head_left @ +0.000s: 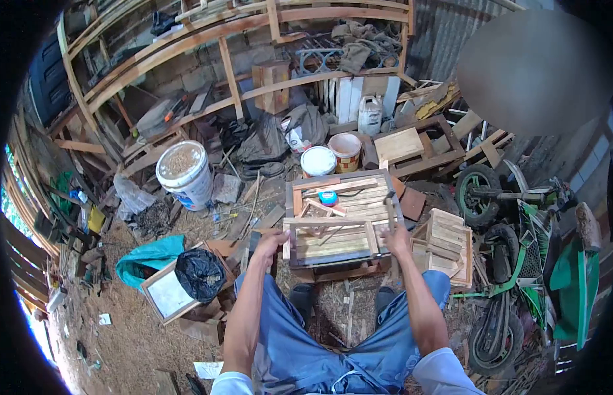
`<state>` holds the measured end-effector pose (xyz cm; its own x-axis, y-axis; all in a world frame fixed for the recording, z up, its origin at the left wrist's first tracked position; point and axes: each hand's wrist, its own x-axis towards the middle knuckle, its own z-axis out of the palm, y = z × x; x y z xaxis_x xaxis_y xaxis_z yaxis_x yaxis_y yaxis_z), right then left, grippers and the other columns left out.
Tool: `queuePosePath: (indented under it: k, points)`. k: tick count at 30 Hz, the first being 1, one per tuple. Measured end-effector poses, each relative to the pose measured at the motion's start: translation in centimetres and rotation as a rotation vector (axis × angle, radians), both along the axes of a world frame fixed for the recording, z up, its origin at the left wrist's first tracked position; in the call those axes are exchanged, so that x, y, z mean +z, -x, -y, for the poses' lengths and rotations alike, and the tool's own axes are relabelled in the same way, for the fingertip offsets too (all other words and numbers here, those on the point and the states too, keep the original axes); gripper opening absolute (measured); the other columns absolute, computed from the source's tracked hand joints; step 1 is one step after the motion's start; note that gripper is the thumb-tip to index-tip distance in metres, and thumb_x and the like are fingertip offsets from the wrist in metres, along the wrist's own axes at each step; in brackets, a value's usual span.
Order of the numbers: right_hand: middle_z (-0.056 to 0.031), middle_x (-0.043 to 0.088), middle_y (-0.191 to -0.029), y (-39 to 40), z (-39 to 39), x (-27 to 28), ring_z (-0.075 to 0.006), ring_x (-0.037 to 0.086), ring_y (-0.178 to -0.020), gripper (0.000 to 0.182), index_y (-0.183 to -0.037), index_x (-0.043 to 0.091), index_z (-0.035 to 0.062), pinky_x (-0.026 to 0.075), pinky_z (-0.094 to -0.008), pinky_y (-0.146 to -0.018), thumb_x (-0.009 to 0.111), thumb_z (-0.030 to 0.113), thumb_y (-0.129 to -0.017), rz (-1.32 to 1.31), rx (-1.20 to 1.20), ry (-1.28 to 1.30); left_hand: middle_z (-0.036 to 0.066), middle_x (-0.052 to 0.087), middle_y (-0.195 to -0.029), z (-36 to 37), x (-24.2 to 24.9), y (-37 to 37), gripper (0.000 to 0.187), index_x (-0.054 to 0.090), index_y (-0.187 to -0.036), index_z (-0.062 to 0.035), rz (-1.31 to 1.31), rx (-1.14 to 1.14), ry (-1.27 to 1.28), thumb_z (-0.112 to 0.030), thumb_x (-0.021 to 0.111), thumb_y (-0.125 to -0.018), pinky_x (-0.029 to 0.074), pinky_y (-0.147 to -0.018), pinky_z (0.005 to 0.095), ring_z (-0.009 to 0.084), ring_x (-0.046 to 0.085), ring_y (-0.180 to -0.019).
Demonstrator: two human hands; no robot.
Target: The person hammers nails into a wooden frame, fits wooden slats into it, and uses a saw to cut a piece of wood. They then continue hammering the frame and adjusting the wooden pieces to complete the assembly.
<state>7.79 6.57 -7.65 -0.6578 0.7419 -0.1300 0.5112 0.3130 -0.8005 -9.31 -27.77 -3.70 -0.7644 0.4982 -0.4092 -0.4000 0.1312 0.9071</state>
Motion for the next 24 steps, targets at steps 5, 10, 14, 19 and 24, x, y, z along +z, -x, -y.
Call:
queuePosePath:
  k: [5,10,14,19,24]
  points:
    - [-0.0292,0.064,-0.092,-0.2,2.5,2.9,-0.0443,0.061,-0.093,0.037,-0.111,0.059,-0.0005,0.048,-0.0493,-0.08,0.066,0.022,-0.083,0.176,-0.032,-0.337,0.003,0.065,-0.087,2.1,-1.2,1.6,0.027,0.062,-0.101,-0.0039,-0.023,0.181,-0.064,-0.029,0.059,-0.092,0.045,-0.07,0.0294,0.0132,0.06,-0.076]
    - [-0.0266,0.062,-0.103,0.2,3.6,2.7,-0.0427,0.06,-0.1,0.032,-0.11,0.058,0.0004,0.047,-0.0493,-0.085,0.06,0.023,-0.087,0.251,0.106,-0.323,0.003,0.065,-0.087,2.5,-0.7,2.7,0.026,0.061,-0.101,-0.0066,-0.016,0.359,-0.128,-0.03,0.056,-0.093,0.045,-0.074,0.0299,0.0132,0.062,-0.078]
    - [-0.0263,0.059,-0.107,2.4,3.3,1.5,-0.0416,0.058,-0.102,0.029,-0.108,0.061,0.0015,0.048,-0.0475,-0.088,0.059,0.02,-0.085,0.439,0.221,-0.51,0.002,0.062,-0.085,1.3,-1.8,6.3,0.025,0.058,-0.104,-0.0069,0.022,0.486,-0.277,-0.03,0.057,-0.094,0.047,-0.07,0.0286,0.0132,0.06,-0.076]
    - [-0.0259,0.059,-0.107,8.2,-0.5,1.4,-0.0409,0.058,-0.1,0.026,-0.105,0.063,0.0006,0.048,-0.0453,-0.086,0.054,0.007,-0.081,0.036,0.258,-0.568,0.001,0.061,-0.102,-1.9,-1.5,7.2,0.034,0.05,-0.12,-0.013,0.023,0.496,-0.316,-0.035,0.055,-0.094,0.046,-0.081,0.0322,0.0138,0.06,-0.09]
    - [-0.0202,0.053,-0.126,14.9,-0.7,0.0,-0.0363,0.048,-0.119,0.041,-0.122,0.055,0.0042,0.038,-0.0422,-0.102,0.041,-0.003,-0.085,-0.203,0.401,-0.631,0.004,0.061,-0.113,-2.8,-2.3,8.1,0.039,0.048,-0.123,-0.0113,-0.062,0.516,-0.329,-0.035,0.056,-0.094,0.042,-0.088,0.0349,0.0158,0.06,-0.096]
